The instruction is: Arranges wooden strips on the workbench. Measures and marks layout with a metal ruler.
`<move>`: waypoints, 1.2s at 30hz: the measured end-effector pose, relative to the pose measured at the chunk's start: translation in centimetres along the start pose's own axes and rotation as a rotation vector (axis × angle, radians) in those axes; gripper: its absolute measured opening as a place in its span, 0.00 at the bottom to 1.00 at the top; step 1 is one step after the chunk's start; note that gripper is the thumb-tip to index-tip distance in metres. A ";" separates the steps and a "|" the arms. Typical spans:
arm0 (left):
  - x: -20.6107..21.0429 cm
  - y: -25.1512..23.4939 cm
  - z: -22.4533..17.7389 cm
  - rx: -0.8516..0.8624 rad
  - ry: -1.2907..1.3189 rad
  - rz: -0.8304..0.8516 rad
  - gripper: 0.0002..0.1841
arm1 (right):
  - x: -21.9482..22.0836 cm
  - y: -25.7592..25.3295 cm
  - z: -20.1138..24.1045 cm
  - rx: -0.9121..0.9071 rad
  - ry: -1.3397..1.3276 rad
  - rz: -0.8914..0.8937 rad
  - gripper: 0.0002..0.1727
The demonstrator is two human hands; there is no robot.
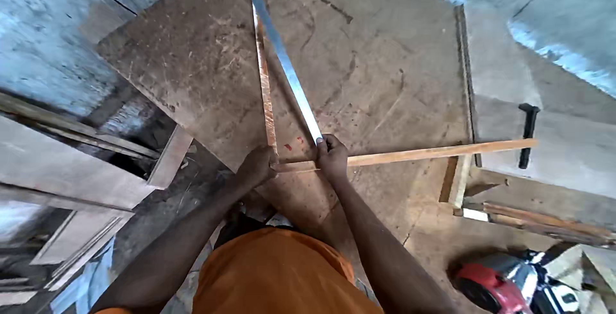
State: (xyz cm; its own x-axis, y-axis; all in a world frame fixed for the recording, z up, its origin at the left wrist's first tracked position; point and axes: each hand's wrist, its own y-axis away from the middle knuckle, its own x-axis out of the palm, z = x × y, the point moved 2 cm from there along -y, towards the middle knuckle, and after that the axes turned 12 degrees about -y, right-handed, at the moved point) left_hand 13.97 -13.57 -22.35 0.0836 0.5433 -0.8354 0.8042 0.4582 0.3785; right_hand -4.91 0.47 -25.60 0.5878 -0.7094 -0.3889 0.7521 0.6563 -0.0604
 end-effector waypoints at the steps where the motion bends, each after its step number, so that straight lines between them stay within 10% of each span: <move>1: 0.3 0.3 0.1 0.020 0.030 -0.036 0.21 | 0.0 -0.1 0.0 0.004 0.000 -0.003 0.15; 16: 7.2 3.6 1.9 0.187 -0.163 -0.511 0.12 | -0.2 -0.2 0.1 0.045 0.007 -0.019 0.14; 27: 4.7 3.0 2.3 0.290 -0.215 -0.589 0.15 | 0.1 0.7 1.1 0.047 -0.051 0.010 0.14; 36: 2.3 1.8 1.1 0.066 0.305 -0.366 0.12 | 0.0 0.7 0.4 0.055 0.005 0.016 0.15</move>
State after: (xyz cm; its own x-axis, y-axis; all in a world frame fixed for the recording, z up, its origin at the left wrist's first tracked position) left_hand 16.25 -12.33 -24.01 -0.3810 0.5408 -0.7499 0.7852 0.6175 0.0465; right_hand -4.25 0.85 -25.32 0.5983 -0.6979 -0.3937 0.7582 0.6520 -0.0036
